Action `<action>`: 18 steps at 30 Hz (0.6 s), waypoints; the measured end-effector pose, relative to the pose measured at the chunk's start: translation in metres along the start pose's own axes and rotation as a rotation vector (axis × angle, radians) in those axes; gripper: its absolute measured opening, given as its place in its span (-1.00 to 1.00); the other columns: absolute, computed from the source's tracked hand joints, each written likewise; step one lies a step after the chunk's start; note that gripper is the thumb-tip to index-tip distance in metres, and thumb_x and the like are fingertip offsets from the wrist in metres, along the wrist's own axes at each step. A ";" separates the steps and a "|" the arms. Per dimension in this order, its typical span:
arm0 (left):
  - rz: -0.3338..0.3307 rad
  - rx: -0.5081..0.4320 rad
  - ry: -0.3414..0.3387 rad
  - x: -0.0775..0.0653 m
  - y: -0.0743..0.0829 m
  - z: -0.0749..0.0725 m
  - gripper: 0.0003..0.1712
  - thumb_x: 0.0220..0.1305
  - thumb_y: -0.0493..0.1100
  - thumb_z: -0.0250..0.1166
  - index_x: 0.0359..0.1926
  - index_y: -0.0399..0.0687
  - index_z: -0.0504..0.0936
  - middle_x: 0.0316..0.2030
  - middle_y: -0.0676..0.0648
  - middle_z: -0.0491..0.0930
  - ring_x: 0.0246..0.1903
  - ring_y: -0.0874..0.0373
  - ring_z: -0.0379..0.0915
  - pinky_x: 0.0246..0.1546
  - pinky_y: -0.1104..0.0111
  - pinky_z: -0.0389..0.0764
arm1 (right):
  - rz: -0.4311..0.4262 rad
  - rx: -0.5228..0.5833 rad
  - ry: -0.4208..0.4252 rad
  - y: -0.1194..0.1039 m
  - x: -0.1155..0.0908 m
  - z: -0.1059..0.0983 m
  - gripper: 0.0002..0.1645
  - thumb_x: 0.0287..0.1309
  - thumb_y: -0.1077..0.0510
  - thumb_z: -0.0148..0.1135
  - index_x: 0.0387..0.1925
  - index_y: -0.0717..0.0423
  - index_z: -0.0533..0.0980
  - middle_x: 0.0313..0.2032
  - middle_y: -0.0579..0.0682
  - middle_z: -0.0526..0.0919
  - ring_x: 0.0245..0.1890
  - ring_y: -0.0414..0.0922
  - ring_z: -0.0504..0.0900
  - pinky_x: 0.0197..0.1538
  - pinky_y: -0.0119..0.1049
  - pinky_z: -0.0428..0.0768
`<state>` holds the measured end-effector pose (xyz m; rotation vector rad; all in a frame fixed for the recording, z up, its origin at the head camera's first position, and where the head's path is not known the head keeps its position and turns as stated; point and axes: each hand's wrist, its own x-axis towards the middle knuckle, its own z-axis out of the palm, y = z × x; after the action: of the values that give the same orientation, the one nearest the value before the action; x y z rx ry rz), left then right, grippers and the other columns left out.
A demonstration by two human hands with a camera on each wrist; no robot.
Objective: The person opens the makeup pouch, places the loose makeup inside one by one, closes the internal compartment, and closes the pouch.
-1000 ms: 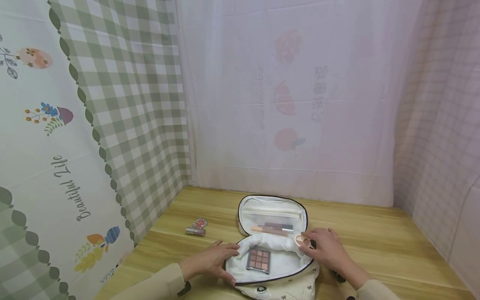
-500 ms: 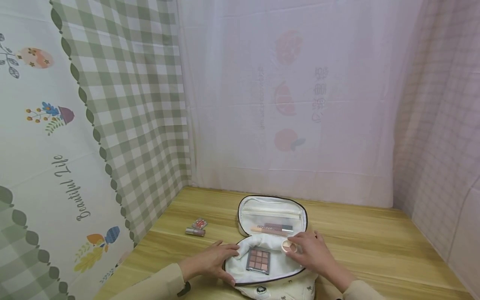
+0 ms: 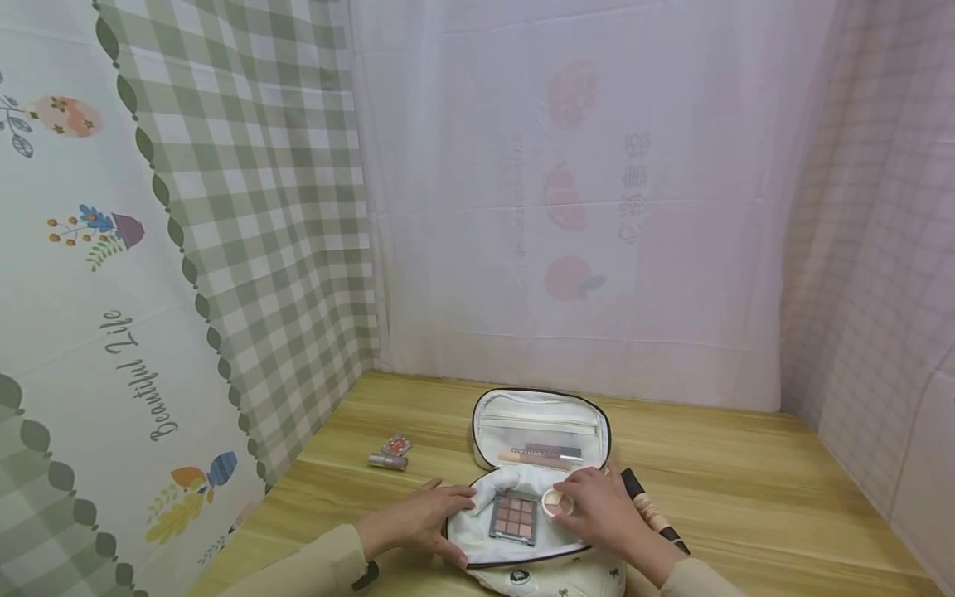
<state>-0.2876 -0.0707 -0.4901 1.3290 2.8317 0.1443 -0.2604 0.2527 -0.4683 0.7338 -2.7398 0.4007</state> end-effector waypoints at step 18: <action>-0.009 -0.029 -0.017 -0.002 0.002 -0.003 -0.05 -0.01 0.47 0.37 0.27 -0.01 0.51 0.36 0.01 0.37 0.33 0.20 0.27 0.33 -0.07 0.23 | -0.055 -0.162 0.023 -0.012 0.001 0.016 -0.55 -0.08 -0.07 0.49 -0.15 0.07 0.72 -0.23 -0.07 0.68 -0.05 0.02 0.58 0.22 0.48 0.12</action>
<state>-0.2856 -0.0711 -0.4867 1.3052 2.8105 0.1725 -0.2577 0.2373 -0.4803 0.7548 -2.6853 0.1715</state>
